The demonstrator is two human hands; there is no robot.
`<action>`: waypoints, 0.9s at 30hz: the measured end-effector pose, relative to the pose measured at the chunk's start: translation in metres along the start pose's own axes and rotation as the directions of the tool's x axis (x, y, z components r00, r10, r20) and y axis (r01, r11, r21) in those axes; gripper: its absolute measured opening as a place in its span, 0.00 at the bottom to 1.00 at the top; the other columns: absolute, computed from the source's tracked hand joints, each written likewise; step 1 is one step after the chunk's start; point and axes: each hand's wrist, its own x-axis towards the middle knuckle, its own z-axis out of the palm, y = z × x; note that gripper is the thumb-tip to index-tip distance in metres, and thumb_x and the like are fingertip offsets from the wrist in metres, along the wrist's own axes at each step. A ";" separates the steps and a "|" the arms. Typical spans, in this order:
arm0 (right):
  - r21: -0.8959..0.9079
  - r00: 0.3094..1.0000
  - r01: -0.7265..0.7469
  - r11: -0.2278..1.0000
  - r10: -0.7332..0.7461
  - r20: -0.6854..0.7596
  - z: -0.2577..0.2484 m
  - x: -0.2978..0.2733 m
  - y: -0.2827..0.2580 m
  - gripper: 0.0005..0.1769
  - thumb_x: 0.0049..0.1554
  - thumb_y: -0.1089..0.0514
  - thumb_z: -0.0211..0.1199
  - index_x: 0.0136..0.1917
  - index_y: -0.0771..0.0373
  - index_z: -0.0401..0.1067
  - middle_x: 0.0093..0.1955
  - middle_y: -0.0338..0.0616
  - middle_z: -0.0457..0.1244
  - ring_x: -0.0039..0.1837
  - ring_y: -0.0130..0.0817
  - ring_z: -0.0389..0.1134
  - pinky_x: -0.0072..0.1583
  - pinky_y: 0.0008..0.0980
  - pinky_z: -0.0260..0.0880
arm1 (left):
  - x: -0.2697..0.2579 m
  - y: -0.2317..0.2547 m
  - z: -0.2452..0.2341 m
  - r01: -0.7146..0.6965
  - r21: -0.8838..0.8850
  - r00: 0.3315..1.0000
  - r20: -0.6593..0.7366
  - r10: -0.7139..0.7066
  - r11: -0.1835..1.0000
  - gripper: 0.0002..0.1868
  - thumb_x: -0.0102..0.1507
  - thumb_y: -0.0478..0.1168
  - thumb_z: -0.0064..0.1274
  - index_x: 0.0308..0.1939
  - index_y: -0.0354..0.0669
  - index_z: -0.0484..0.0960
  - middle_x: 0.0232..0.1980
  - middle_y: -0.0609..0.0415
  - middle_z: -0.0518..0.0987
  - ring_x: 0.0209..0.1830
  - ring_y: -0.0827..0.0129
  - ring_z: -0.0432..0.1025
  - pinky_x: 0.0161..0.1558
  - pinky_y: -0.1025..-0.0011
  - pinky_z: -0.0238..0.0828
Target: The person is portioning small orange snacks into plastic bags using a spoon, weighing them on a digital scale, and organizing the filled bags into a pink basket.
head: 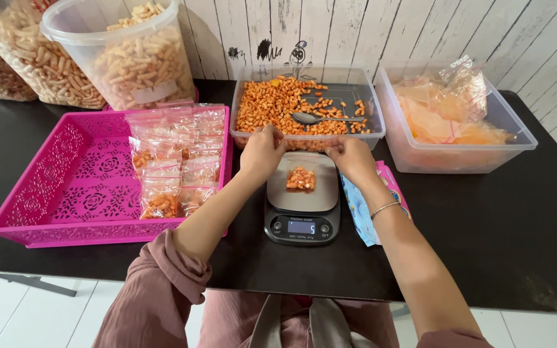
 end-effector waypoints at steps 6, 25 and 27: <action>-0.059 0.999 -0.018 0.998 0.019 0.031 -0.004 0.000 -0.003 0.16 0.58 0.51 0.63 0.57 0.56 0.78 0.43 0.36 0.71 0.51 0.40 0.73 0.50 0.39 0.72 | -0.002 0.006 -0.005 0.019 0.003 0.999 0.038 -0.019 1.000 0.12 0.61 0.46 0.55 0.45 0.46 0.77 0.45 0.48 0.76 0.51 0.49 0.77 0.52 0.57 0.77; -0.256 0.993 0.016 0.966 0.015 0.119 0.021 -0.001 -0.026 0.16 0.58 0.46 0.64 0.58 0.50 0.78 0.54 0.47 0.63 0.64 0.58 0.65 0.62 0.49 0.70 | 0.009 -0.004 0.011 -0.022 0.003 0.997 0.080 0.021 1.000 0.11 0.60 0.45 0.57 0.43 0.46 0.78 0.46 0.45 0.78 0.52 0.48 0.77 0.52 0.57 0.76; -0.257 0.997 0.039 0.966 -0.021 0.073 0.029 0.006 -0.014 0.12 0.54 0.46 0.68 0.52 0.46 0.78 0.52 0.41 0.59 0.64 0.50 0.64 0.63 0.43 0.68 | 0.013 -0.007 0.014 -0.037 -0.019 0.997 0.073 0.038 0.999 0.11 0.59 0.45 0.59 0.43 0.47 0.79 0.43 0.49 0.78 0.47 0.51 0.79 0.47 0.60 0.78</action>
